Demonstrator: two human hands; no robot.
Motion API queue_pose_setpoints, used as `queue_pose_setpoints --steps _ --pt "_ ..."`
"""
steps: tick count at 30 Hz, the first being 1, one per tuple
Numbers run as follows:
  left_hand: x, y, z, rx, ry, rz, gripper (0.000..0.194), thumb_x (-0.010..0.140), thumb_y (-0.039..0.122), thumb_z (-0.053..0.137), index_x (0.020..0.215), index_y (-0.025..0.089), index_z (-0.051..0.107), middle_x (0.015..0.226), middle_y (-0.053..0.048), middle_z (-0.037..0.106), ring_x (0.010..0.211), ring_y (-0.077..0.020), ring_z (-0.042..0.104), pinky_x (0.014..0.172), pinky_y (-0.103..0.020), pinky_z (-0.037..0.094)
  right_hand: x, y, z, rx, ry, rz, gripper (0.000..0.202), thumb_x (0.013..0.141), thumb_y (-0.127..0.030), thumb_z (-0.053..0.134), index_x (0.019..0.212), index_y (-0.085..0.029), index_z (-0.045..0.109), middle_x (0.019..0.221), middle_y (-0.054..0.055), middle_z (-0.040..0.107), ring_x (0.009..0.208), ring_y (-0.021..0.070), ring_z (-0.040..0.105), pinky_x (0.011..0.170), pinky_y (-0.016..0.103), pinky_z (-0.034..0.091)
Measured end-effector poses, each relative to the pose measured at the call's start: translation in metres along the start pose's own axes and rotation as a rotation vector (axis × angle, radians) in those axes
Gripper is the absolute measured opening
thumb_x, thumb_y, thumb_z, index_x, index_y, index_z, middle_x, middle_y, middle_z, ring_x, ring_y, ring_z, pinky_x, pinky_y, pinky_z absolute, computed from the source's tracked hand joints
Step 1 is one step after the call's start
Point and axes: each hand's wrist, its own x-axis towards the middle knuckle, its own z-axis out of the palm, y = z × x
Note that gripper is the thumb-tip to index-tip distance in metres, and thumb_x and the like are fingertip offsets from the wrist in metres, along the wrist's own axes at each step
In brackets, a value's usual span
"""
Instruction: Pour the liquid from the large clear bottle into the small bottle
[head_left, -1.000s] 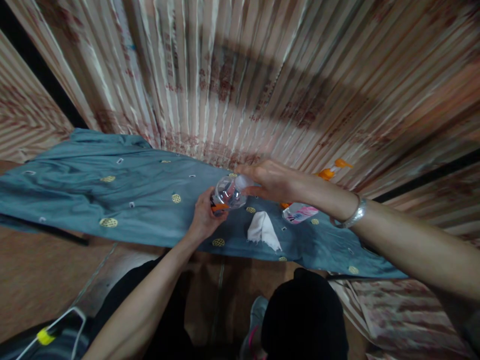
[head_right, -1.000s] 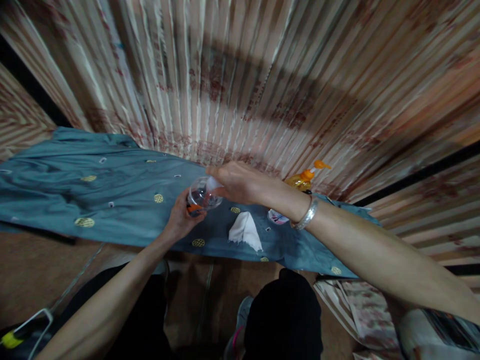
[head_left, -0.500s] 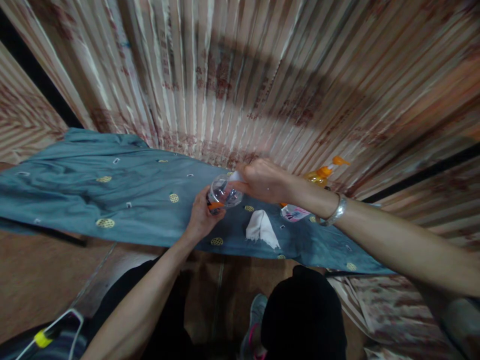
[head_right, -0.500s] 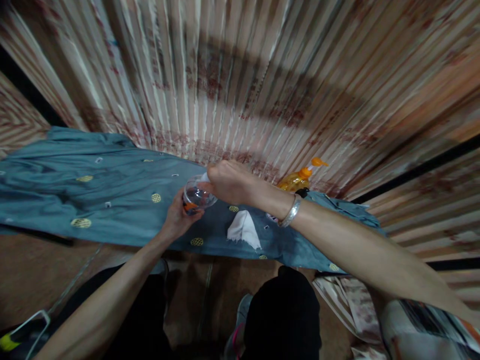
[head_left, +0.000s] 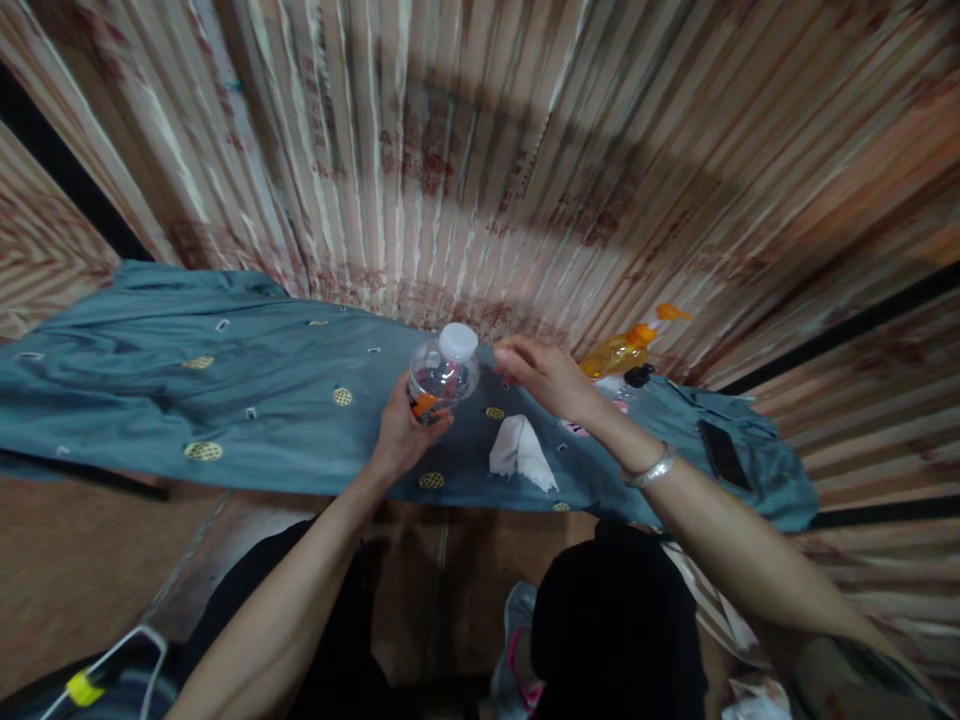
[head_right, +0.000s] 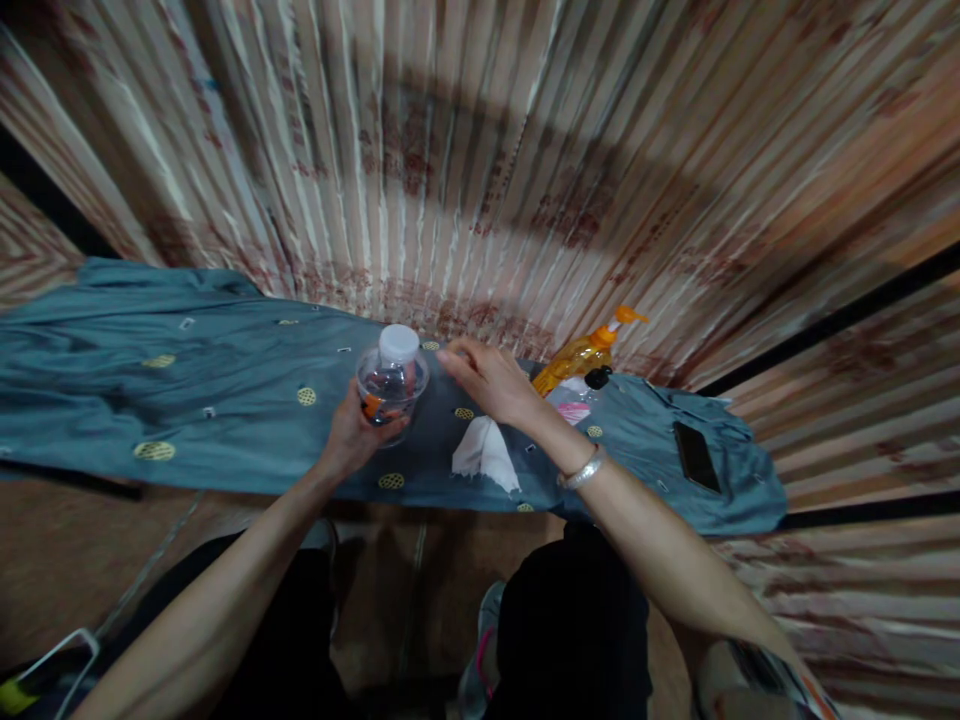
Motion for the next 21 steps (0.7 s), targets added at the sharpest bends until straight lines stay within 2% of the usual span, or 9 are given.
queue_pose_setpoints --steps 3,5,7,10,13,15,17,19,21 --pt "-0.002 0.007 0.004 0.033 -0.028 -0.054 0.071 0.052 0.03 0.092 0.115 0.021 0.059 0.106 -0.006 0.074 0.099 -0.0309 0.072 0.096 -0.048 0.055 -0.031 0.042 0.038 -0.175 0.039 0.187 0.04 0.102 -0.041 0.059 0.132 -0.014 0.063 0.12 0.016 0.076 0.107 0.0276 0.073 0.09 0.033 0.052" --pt "-0.004 0.009 0.008 0.036 -0.05 -0.086 0.072 0.052 0.032 0.092 0.115 0.021 0.058 0.105 -0.006 0.075 0.097 -0.0307 0.072 0.094 -0.047 0.055 -0.048 0.064 0.063 -0.257 0.029 0.292 0.045 0.096 -0.041 0.068 0.128 -0.011 0.064 0.131 0.024 0.071 0.122 0.0337 0.068 0.1 0.039 0.049" --pt "-0.005 0.009 0.011 0.033 -0.062 -0.112 0.075 0.051 0.033 0.093 0.117 0.022 0.057 0.107 -0.007 0.074 0.1 -0.0311 0.072 0.095 -0.047 0.054 -0.057 0.079 0.083 -0.188 0.016 0.396 0.037 0.091 -0.041 0.073 0.113 -0.011 0.068 0.121 0.025 0.073 0.117 0.0351 0.069 0.099 0.04 0.05" --pt "-0.005 0.007 0.016 0.027 -0.073 -0.14 0.077 0.049 0.034 0.094 0.115 0.022 0.056 0.109 -0.007 0.073 0.105 -0.0323 0.07 0.098 -0.048 0.052 -0.061 0.092 0.101 -0.025 0.051 0.445 0.015 0.08 -0.028 0.078 0.079 -0.02 0.065 0.094 0.012 0.076 0.096 0.0276 0.072 0.085 0.033 0.05" --pt "-0.005 0.005 0.021 0.004 -0.106 -0.154 0.072 0.049 0.034 0.095 0.11 0.022 0.058 0.106 -0.005 0.073 0.101 -0.031 0.07 0.096 -0.047 0.053 -0.058 0.1 0.106 0.094 0.113 0.445 0.02 0.079 -0.024 0.071 0.066 -0.023 0.056 0.068 -0.001 0.066 0.07 0.0182 0.065 0.067 0.027 0.045" --pt "-0.006 0.006 0.026 -0.027 -0.143 -0.158 0.068 0.051 0.033 0.094 0.109 0.022 0.06 0.106 -0.005 0.073 0.1 -0.0296 0.07 0.094 -0.045 0.053 -0.056 0.103 0.103 0.187 0.176 0.438 0.021 0.081 -0.028 0.066 0.065 -0.024 0.053 0.059 -0.005 0.057 0.059 0.0149 0.058 0.059 0.025 0.041" --pt "-0.007 0.006 0.032 -0.068 -0.188 -0.161 0.065 0.054 0.033 0.093 0.11 0.022 0.061 0.106 -0.004 0.073 0.1 -0.0281 0.07 0.093 -0.043 0.054 -0.054 0.101 0.094 0.274 0.249 0.428 0.022 0.085 -0.035 0.061 0.068 -0.024 0.053 0.058 -0.006 0.053 0.054 0.0132 0.053 0.054 0.024 0.039" --pt "-0.009 0.006 0.038 -0.105 -0.222 -0.165 0.064 0.055 0.034 0.093 0.11 0.022 0.063 0.106 -0.004 0.074 0.099 -0.0268 0.07 0.092 -0.042 0.054 -0.051 0.091 0.082 0.39 0.347 0.386 0.024 0.09 -0.043 0.057 0.076 -0.024 0.056 0.062 -0.006 0.057 0.055 0.0132 0.054 0.052 0.024 0.042" --pt "-0.01 0.006 0.043 -0.132 -0.232 -0.173 0.064 0.055 0.035 0.094 0.11 0.021 0.063 0.105 -0.004 0.073 0.098 -0.026 0.07 0.092 -0.041 0.055 -0.047 0.072 0.07 0.691 0.531 0.217 0.025 0.088 -0.048 0.065 0.086 -0.023 0.062 0.074 -0.002 0.068 0.066 0.0157 0.063 0.059 0.026 0.051"
